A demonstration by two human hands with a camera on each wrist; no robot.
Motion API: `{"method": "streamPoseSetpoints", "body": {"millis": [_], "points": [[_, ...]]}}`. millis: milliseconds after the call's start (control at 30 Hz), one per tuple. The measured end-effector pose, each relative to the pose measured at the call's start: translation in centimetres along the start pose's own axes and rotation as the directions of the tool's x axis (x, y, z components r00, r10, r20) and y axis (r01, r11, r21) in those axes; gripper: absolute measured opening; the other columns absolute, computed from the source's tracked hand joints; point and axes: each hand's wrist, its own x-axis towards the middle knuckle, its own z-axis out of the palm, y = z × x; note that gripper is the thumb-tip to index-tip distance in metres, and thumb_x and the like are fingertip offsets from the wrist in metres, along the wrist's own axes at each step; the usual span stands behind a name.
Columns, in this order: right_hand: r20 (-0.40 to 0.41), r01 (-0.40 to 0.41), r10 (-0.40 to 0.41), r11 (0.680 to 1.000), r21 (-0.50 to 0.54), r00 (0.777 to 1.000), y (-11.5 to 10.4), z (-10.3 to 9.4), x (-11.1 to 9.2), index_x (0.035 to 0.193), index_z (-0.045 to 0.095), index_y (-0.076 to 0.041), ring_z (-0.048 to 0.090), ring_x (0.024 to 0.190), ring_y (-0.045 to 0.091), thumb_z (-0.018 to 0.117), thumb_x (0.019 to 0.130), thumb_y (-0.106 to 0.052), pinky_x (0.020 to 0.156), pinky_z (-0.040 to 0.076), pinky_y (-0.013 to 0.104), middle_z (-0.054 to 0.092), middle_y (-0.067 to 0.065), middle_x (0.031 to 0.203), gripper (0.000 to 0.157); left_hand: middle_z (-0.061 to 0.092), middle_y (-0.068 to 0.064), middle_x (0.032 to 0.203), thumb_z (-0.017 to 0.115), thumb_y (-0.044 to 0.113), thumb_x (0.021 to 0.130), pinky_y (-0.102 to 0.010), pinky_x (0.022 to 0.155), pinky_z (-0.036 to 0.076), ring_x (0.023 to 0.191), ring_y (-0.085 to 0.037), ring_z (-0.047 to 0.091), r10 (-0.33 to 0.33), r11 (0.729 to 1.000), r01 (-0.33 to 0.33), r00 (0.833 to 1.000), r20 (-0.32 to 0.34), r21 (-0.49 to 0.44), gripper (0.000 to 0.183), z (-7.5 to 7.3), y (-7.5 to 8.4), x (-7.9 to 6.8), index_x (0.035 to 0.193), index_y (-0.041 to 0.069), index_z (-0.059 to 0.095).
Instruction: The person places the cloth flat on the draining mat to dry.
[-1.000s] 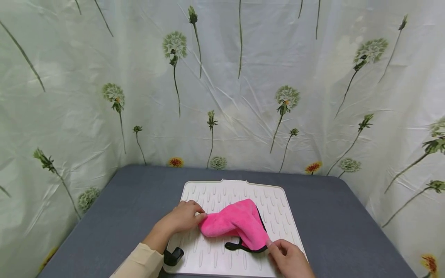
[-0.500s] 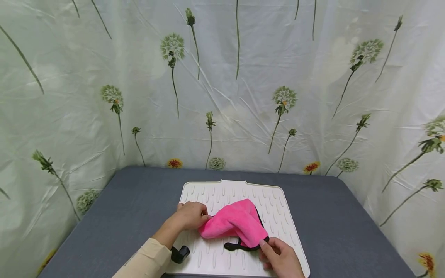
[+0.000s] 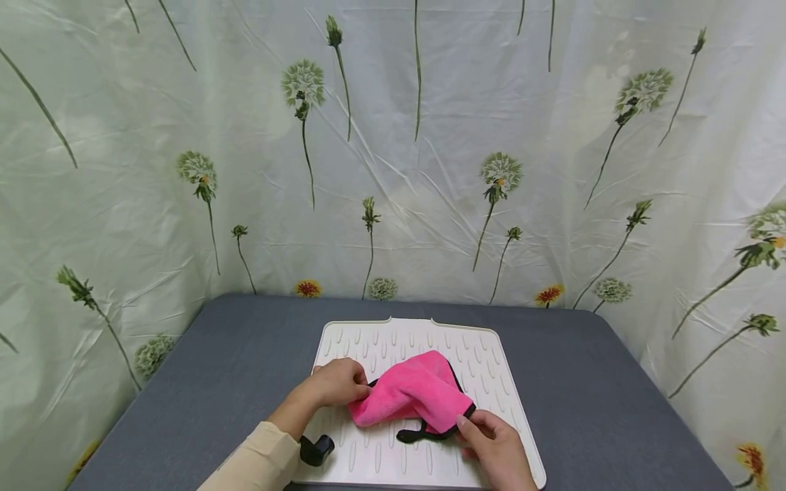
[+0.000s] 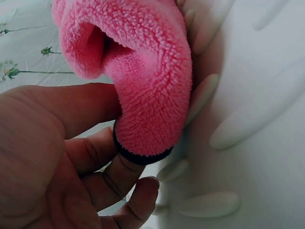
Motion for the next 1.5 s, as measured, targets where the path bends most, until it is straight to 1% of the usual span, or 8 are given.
{"method": "streamPoseSetpoints", "body": {"millis": [133,367,567,833,1000,1267,1400,1500], "points": [[-0.042,0.006,-0.005,0.999,0.04,0.999,-0.2,0.0,0.2,0.106,0.068,0.006,0.067,0.071,0.01,0.074,0.093,-0.018,0.061,0.057,0.025,0.074,0.006,0.082,0.028,0.056,0.007,0.061,0.074,0.022,0.083,-0.032,0.064,0.035,0.065,-0.012,0.051,0.013,0.999,-0.013,1.0,-0.011,-0.043,0.018,0.0,-0.4,-0.1,0.069,0.018,0.064],[-0.025,0.026,-0.024,0.997,0.074,0.999,-0.3,-0.5,0.6,0.105,0.067,0.008,0.065,0.071,0.008,0.071,0.096,-0.016,0.062,0.058,0.026,0.072,0.004,0.079,0.025,0.057,0.01,0.063,0.076,0.024,0.083,-0.038,0.071,0.035,0.067,-0.01,0.051,0.005,0.999,-0.007,0.998,-0.056,-0.038,0.017,-0.3,-0.9,-0.4,0.07,0.02,0.065],[-0.037,0.011,-0.008,0.996,0.087,0.999,-0.5,-1.0,0.9,0.103,0.067,0.007,0.066,0.071,0.009,0.07,0.096,-0.015,0.064,0.058,0.026,0.072,0.003,0.078,0.023,0.058,0.009,0.065,0.075,0.023,0.085,-0.036,0.071,0.035,0.068,-0.01,0.051,-0.004,0.999,0.0,0.996,-0.086,-0.048,0.017,-0.5,-1.5,-0.5,0.071,0.02,0.065],[-0.04,-0.001,0.006,0.994,0.112,0.999,-0.4,-1.5,1.1,0.102,0.066,0.006,0.067,0.071,0.008,0.069,0.096,-0.013,0.064,0.058,0.026,0.072,0.001,0.079,0.02,0.058,0.01,0.066,0.075,0.023,0.085,-0.044,0.076,0.038,0.069,-0.009,0.052,-0.017,0.998,0.009,0.993,-0.118,-0.064,0.017,-0.9,-2.1,-0.8,0.072,0.021,0.065],[-0.039,-0.01,0.015,0.993,0.117,0.999,-0.3,-1.8,1.2,0.103,0.066,0.006,0.068,0.072,0.009,0.069,0.097,-0.013,0.064,0.058,0.026,0.073,0.002,0.08,0.02,0.059,0.01,0.067,0.075,0.024,0.085,-0.042,0.074,0.036,0.068,-0.01,0.052,-0.041,0.997,0.03,0.989,-0.141,-0.073,0.017,-1.0,-2.6,-1.0,0.072,0.02,0.064],[-0.036,-0.012,0.016,0.992,0.123,0.999,-0.2,-2.0,1.2,0.101,0.066,0.004,0.068,0.072,0.008,0.07,0.096,-0.013,0.065,0.058,0.025,0.072,0.0,0.078,0.018,0.057,0.009,0.066,0.075,0.026,0.088,-0.038,0.073,0.035,0.065,-0.01,0.051,-0.084,0.994,0.073,0.985,-0.152,-0.079,0.021,-0.7,-3.0,-1.4,0.071,0.021,0.063],[-0.032,-0.011,0.015,0.992,0.126,0.999,-0.2,-2.1,1.2,0.102,0.066,0.003,0.068,0.072,0.008,0.069,0.097,-0.013,0.065,0.058,0.025,0.073,0.0,0.08,0.017,0.057,0.008,0.067,0.075,0.026,0.089,-0.039,0.074,0.036,0.066,-0.011,0.051,-0.094,0.992,0.079,0.982,-0.165,-0.095,0.021,-0.6,-3.3,-1.6,0.072,0.02,0.063],[-0.031,-0.015,0.019,0.992,0.125,0.999,-0.2,-2.1,1.1,0.102,0.065,0.004,0.068,0.073,0.008,0.069,0.097,-0.013,0.065,0.058,0.026,0.073,0.001,0.08,0.018,0.057,0.007,0.068,0.075,0.025,0.089,-0.037,0.073,0.037,0.066,-0.011,0.051,-0.101,0.991,0.083,0.979,-0.175,-0.11,0.02,-0.6,-3.6,-1.8,0.073,0.019,0.063]]}}
